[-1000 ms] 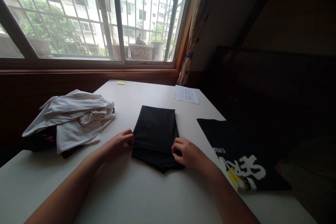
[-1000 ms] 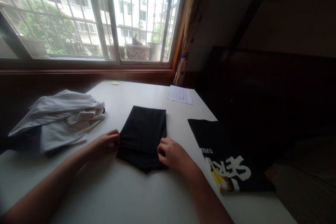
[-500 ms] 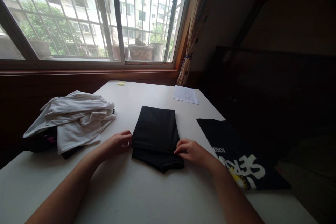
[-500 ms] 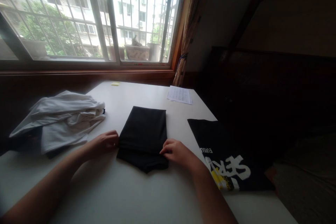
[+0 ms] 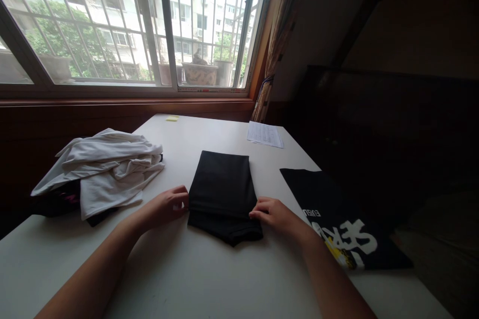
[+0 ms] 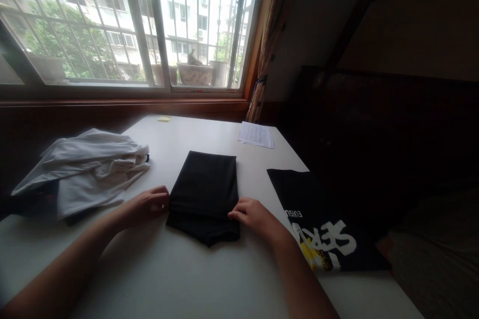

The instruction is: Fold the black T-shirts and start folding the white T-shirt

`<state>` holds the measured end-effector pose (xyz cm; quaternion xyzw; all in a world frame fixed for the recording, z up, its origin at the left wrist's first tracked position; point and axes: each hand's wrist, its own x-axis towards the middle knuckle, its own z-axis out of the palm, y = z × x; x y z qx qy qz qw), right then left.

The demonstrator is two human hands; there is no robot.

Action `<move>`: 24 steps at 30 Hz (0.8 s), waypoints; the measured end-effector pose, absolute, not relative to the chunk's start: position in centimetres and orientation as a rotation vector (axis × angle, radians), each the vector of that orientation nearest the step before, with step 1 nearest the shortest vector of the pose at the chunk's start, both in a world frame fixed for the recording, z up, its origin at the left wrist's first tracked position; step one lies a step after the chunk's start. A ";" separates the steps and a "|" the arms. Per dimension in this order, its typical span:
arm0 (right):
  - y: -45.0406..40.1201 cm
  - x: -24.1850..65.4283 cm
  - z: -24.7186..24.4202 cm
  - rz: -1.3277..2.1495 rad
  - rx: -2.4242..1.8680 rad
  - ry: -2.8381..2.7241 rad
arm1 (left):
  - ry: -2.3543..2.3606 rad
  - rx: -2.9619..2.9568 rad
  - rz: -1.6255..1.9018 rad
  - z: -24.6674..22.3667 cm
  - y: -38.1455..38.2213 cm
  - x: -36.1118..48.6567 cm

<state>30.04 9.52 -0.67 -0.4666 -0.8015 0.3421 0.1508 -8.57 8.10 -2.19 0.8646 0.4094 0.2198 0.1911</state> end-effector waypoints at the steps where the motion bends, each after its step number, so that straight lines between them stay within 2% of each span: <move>1: 9.5 29.9 -0.8 0.950 -1.375 -2.290 | 1.145 2.425 0.610 -2.1 8.1 -8.6; 6: 9.7 29.2 -1.7 0.718 -1.619 -2.193 | 1.129 2.402 0.584 -1.9 8.0 -8.6; 10: 10.0 29.4 -2.1 0.714 -1.702 -2.092 | 1.152 2.384 0.586 -2.4 8.0 -8.5; 24: 10.5 30.4 -2.8 1.105 -1.603 -1.858 | 1.245 2.440 0.562 -2.6 7.6 -7.6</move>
